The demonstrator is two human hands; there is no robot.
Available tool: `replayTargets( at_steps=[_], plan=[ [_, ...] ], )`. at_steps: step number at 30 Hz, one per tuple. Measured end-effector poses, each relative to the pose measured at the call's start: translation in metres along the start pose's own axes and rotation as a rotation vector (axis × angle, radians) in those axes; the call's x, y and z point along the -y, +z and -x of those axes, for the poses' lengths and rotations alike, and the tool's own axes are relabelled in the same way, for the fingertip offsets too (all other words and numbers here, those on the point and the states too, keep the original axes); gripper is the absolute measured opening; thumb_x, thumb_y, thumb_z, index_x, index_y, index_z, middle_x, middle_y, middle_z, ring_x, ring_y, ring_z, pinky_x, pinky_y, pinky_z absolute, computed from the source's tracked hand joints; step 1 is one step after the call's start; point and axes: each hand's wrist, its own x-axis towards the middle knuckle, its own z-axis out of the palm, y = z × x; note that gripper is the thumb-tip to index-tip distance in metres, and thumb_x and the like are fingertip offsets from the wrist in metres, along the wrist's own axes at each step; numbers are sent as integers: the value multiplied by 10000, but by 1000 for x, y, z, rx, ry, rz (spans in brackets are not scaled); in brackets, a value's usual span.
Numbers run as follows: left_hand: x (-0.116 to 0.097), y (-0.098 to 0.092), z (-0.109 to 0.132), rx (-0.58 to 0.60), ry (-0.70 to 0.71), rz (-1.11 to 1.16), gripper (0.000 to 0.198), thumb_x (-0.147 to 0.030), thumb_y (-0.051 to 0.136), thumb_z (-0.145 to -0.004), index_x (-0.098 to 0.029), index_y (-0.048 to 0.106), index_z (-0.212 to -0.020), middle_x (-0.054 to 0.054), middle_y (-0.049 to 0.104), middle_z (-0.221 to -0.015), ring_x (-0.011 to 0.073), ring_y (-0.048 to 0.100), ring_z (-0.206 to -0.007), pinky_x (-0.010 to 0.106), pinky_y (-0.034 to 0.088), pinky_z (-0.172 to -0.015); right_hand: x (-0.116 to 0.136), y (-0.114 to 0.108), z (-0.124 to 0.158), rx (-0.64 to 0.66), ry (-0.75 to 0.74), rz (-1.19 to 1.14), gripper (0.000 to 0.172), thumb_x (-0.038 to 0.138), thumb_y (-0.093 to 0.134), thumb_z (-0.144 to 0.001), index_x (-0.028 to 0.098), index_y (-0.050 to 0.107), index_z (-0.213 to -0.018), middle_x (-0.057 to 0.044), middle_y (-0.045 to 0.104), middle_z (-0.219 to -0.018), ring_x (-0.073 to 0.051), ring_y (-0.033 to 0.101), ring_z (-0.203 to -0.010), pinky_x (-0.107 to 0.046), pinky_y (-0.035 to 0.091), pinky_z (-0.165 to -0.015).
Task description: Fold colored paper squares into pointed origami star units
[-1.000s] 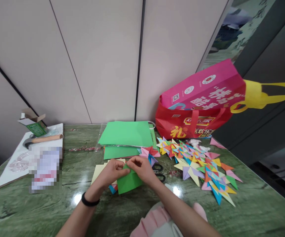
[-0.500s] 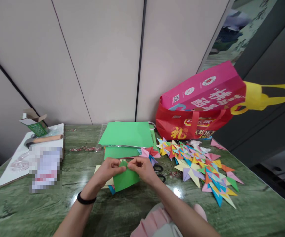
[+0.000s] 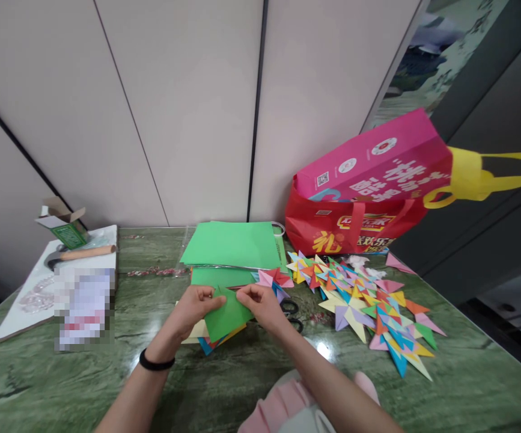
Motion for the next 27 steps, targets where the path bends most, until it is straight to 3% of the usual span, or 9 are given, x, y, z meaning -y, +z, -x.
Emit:
replayTargets(
  at_steps=[4,8,11,13,16,21,24,27],
  plan=[
    [2,0,-1,-1,-24,10,342,-406,738,-526,-138,526,-512,-54,493,-465,74,415,-445,191,300,-443,-2,1,0,25,7,-42,191,333,633,-668,163,623,-755,1,611,-667,-125,534,-595,-240,409,-566],
    [1,0,0,39,-64,27,321,-382,760,-519,-137,555,-556,-51,528,-477,69,424,-437,177,279,-418,-1,2,1,-15,-37,-52,136,256,637,-652,177,558,-729,27,566,-634,-117,535,-587,-229,410,-558],
    [-2,-1,1,65,-75,48,325,-384,762,-532,-140,608,-681,-25,600,-542,96,501,-495,188,343,-462,1,2,2,-22,-65,-7,102,241,617,-668,175,556,-717,23,561,-639,-117,536,-585,-233,420,-561],
    [-3,-2,1,52,-32,42,356,-394,752,-551,-140,635,-771,0,637,-606,124,546,-570,211,391,-519,3,2,3,-16,-73,19,103,239,605,-678,171,575,-748,10,577,-664,-123,546,-602,-236,431,-565],
    [-4,-4,0,-8,102,-40,313,-385,735,-574,-129,666,-741,20,647,-660,133,551,-628,227,414,-581,5,2,5,-16,-84,23,172,228,611,-673,173,576,-832,0,604,-706,-132,572,-639,-230,445,-565],
    [-7,-6,1,-66,243,-226,286,-380,690,-634,-131,706,-772,-36,528,-488,87,449,-473,189,330,-446,9,3,8,-47,-175,115,116,222,594,-704,169,609,-807,-26,634,-740,-150,588,-675,-251,465,-606],
    [-9,-6,4,-66,185,-242,317,-413,672,-651,-127,704,-784,-71,447,-369,62,372,-352,175,275,-364,10,2,9,-64,-238,181,97,220,583,-723,176,628,-798,-34,650,-752,-164,597,-697,-267,475,-634],
    [-9,-5,6,-20,62,-140,359,-453,676,-638,-115,682,-758,-29,548,-368,82,446,-310,186,345,-346,11,2,11,-87,-287,229,94,223,583,-737,183,639,-801,-35,662,-764,-169,603,-708,-277,480,-658]
  ],
)
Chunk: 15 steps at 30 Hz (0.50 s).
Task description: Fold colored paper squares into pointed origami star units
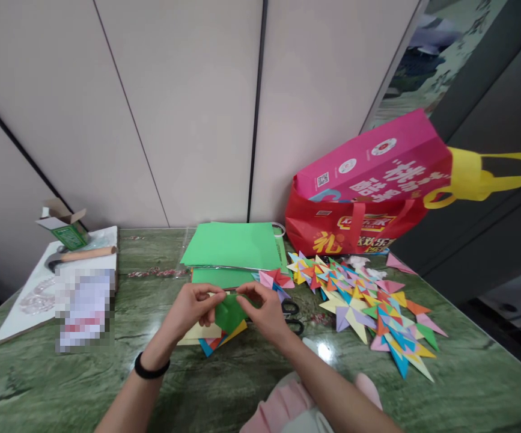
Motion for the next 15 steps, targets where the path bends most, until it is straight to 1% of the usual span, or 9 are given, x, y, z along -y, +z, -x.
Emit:
replayTargets(
  at_steps=[2,3,5,7,10,13,15],
  plan=[
    [1,1,0,33,-44,98,362,-448,703,-613,-113,675,-747,42,670,-509,132,582,-406,220,452,-411,1,-1,1,-17,-37,24,86,220,585,-747,186,642,-801,-35,662,-766,-168,603,-708,-279,480,-664],
    [1,2,0,38,-47,141,354,-432,724,-594,-111,675,-735,68,704,-584,161,634,-481,244,496,-464,2,-2,1,-25,-59,34,78,216,587,-752,187,642,-798,-35,660,-763,-167,602,-707,-280,478,-665],
    [2,4,-1,27,-36,204,327,-384,759,-562,-110,684,-723,88,729,-665,200,679,-600,289,544,-571,4,-3,1,-43,-121,59,59,208,600,-757,192,644,-792,-34,653,-753,-169,597,-713,-286,471,-671],
    [2,5,-1,-6,-11,237,300,-334,778,-540,-114,697,-728,82,736,-677,213,687,-649,312,552,-635,5,-4,1,-65,-193,81,61,203,623,-749,204,651,-803,-33,649,-760,-177,591,-739,-299,463,-689],
    [-1,6,-1,-80,52,201,243,-269,775,-536,-133,719,-729,56,737,-657,203,681,-646,294,541,-644,6,-5,0,-76,-262,91,84,198,651,-735,224,672,-812,-39,643,-805,-191,582,-803,-326,453,-742],
    [-4,7,1,-164,144,59,161,-236,751,-559,-162,740,-702,34,736,-640,192,666,-620,261,517,-600,6,-5,-1,-98,-257,94,68,198,671,-724,242,691,-772,-43,628,-856,-201,566,-874,-356,431,-807],
    [-5,8,1,-212,200,-12,100,-231,732,-577,-186,745,-665,25,738,-646,194,661,-622,254,509,-592,6,-5,-1,-139,-214,85,44,216,692,-705,245,696,-738,-54,607,-951,-215,541,-959,-375,407,-860]
  ],
)
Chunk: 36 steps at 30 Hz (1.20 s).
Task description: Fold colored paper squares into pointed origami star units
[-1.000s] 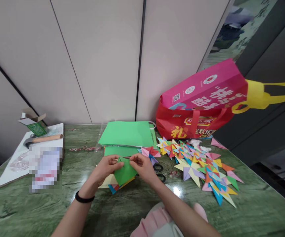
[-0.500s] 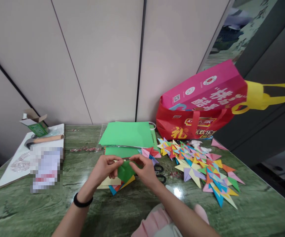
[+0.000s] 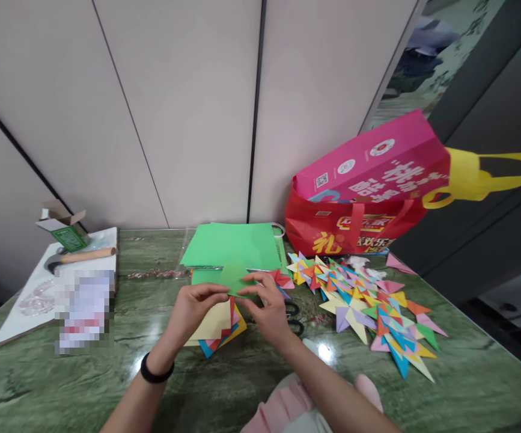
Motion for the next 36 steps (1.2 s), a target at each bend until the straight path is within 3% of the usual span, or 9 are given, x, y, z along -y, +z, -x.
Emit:
replayTargets(
  at_steps=[5,7,9,13,20,28,34,36],
  plan=[
    [-2,2,2,-22,70,-60,55,-232,700,-606,-216,745,-634,21,744,-665,204,666,-641,258,508,-603,-6,1,-1,-50,194,-155,93,273,737,-641,210,676,-672,-82,499,-1218,-246,476,-1114,-379,372,-931],
    [-4,3,3,-2,82,-73,58,-241,693,-619,-214,743,-631,24,745,-669,208,670,-648,261,511,-608,-9,2,-1,-40,269,-244,134,291,745,-620,197,661,-664,-92,558,-1139,-248,498,-1085,-361,398,-896],
    [-6,5,4,23,80,-67,70,-252,693,-627,-203,742,-640,31,745,-673,212,675,-656,265,517,-614,-11,3,-2,-16,336,-314,165,314,740,-617,186,646,-661,-76,627,-929,-228,556,-948,-328,441,-799],
    [-3,9,5,23,34,35,126,-275,709,-623,-165,730,-680,51,745,-691,221,690,-674,270,538,-623,-11,5,-1,-11,424,-380,207,337,730,-618,166,619,-656,1,580,-644,-139,534,-613,-253,439,-585],
    [4,14,5,24,-28,246,315,-307,745,-593,-148,691,-860,53,748,-771,245,700,-762,336,561,-742,-9,6,-1,-49,467,-400,216,332,731,-606,156,613,-648,3,591,-636,-123,529,-582,-244,448,-573],
    [7,16,2,37,-83,380,365,-360,764,-566,-153,607,-822,36,735,-727,241,702,-724,399,571,-754,-5,5,-2,-73,456,-334,211,329,733,-604,155,619,-639,-6,604,-627,-128,536,-572,-239,448,-544],
    [7,16,1,-47,-39,319,335,-326,781,-535,-155,625,-777,47,714,-945,227,689,-789,362,570,-764,-2,5,-2,-49,505,-400,224,334,740,-601,154,617,-650,-9,629,-597,-144,585,-542,-269,480,-554],
    [7,15,1,-45,-63,279,308,-325,776,-536,-148,651,-756,56,726,-900,233,690,-777,358,563,-773,-2,6,-2,-36,528,-446,233,342,741,-602,157,611,-656,-15,643,-597,-156,605,-544,-286,497,-568]
  ],
)
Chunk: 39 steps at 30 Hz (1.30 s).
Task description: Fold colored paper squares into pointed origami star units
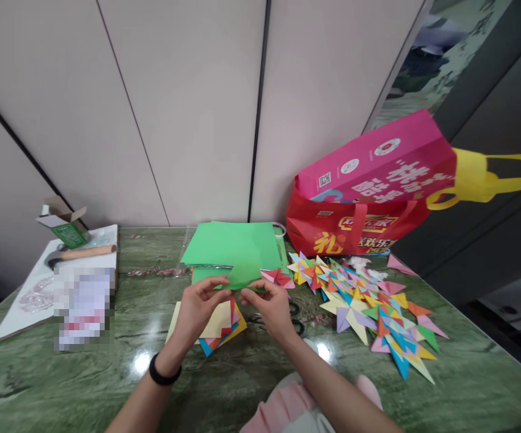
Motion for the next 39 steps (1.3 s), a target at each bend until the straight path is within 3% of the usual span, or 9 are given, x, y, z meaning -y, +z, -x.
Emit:
replayTargets(
  at_steps=[3,10,22,39],
  plan=[
    [1,-1,0,-26,-9,-41,255,-301,768,-543,-147,686,-728,49,739,-760,236,693,-749,337,558,-763,-1,-1,0,29,6,-8,225,336,740,-609,159,611,-657,-20,654,-606,-164,619,-565,-296,504,-593],
    [1,-1,1,-63,-18,-45,218,-274,770,-549,-152,730,-725,44,747,-709,224,696,-703,298,566,-699,-7,-2,-2,1,-32,38,194,303,736,-614,149,627,-659,-16,641,-644,-142,585,-593,-260,460,-586],
    [7,8,5,-62,-32,146,230,-248,792,-543,-151,735,-744,52,750,-709,222,708,-708,290,572,-725,-8,1,-3,-64,5,-112,196,275,758,-571,152,613,-619,18,618,-580,-114,542,-546,-236,418,-558],
    [12,10,5,-34,-51,197,229,-218,791,-553,-155,731,-764,37,750,-702,181,706,-680,208,557,-649,-16,-3,-4,-125,-50,17,245,318,756,-588,150,601,-678,10,616,-597,-130,557,-549,-243,431,-546]
  ],
)
